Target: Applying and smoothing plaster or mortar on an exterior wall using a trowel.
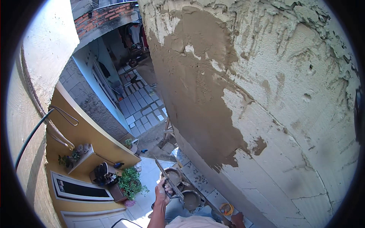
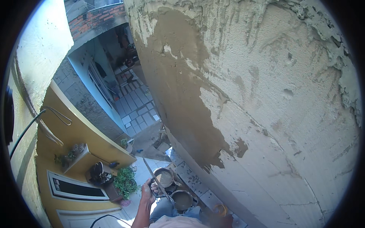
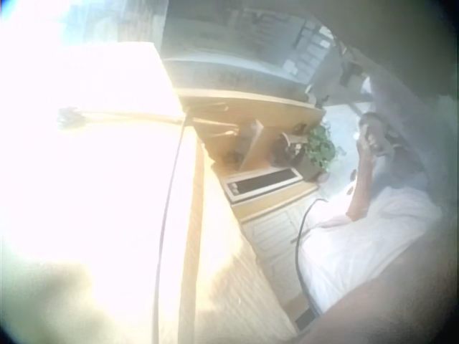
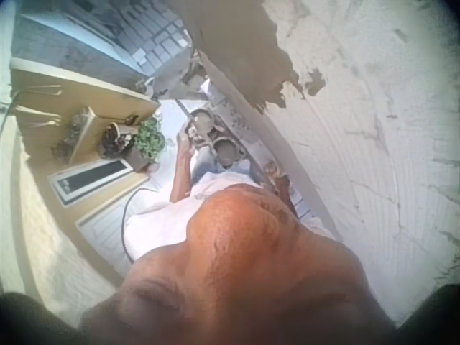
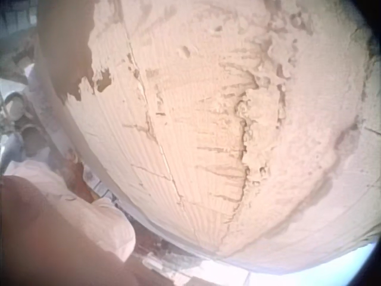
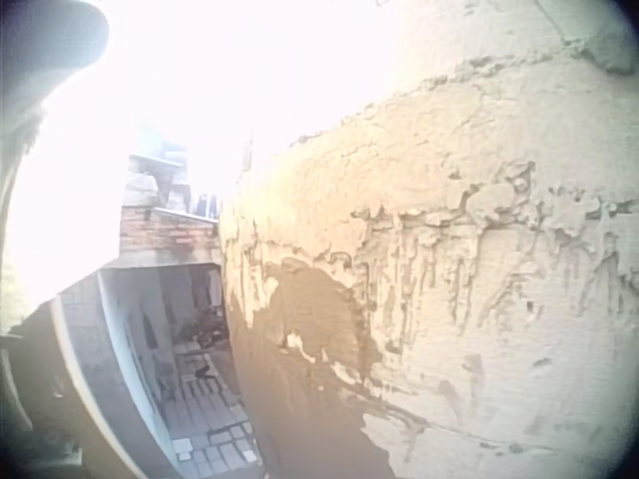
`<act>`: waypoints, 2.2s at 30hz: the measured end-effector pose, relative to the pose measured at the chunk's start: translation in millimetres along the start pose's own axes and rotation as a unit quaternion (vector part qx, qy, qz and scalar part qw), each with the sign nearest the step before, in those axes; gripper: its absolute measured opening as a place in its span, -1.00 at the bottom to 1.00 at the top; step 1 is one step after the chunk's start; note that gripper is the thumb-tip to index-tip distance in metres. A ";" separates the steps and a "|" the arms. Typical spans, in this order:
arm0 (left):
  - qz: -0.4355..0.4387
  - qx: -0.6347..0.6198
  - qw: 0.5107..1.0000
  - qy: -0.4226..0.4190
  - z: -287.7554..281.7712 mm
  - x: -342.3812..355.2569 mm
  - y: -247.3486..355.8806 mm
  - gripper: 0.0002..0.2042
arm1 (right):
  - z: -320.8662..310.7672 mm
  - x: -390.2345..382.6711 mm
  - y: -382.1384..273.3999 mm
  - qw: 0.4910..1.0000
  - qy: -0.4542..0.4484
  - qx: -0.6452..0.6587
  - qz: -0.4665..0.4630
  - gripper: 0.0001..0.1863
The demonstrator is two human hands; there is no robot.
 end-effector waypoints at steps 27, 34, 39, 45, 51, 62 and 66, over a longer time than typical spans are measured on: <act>-0.066 -0.169 0.944 0.275 -341.9 164.6 -131.4 -0.58 | 362.6 107.9 -438.2 0.871 -0.173 -0.347 -0.301 -0.40; -0.009 -0.116 0.962 0.246 -398.7 220.9 -143.1 -0.57 | 479.0 173.3 -494.7 0.830 -0.134 -0.423 -0.338 -0.41; -0.028 -0.086 0.916 0.392 -473.3 212.2 -165.1 -0.58 | 496.8 110.3 -528.3 0.776 -0.094 -0.436 -0.446 -0.58; -0.056 -0.149 0.922 0.352 -438.9 225.9 -154.2 -0.56 | 450.1 80.4 -527.5 0.824 -0.123 -0.339 -0.438 -0.57; -0.071 -0.080 0.917 0.385 -416.4 225.0 -126.2 -0.53 | 470.0 77.5 -585.2 0.701 -0.037 -0.399 -0.590 -0.62; -0.068 -0.159 0.905 0.389 -424.7 220.5 -152.1 -0.51 | 580.6 144.8 -596.1 0.790 -0.031 -0.328 -0.517 -0.42; -0.032 -0.129 0.910 0.392 -426.2 213.4 -132.0 -0.51 | 591.5 167.6 -535.7 0.870 -0.332 -0.246 -0.269 -0.41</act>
Point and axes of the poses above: each hand's wrist, its own x-axis towards the middle knuckle, its own z-axis out of the palm, y = z × x, the point moved 10 cm from there along x, towards the middle knuckle, and after that the axes turned 7 degrees about -x, right-handed, at the moved point
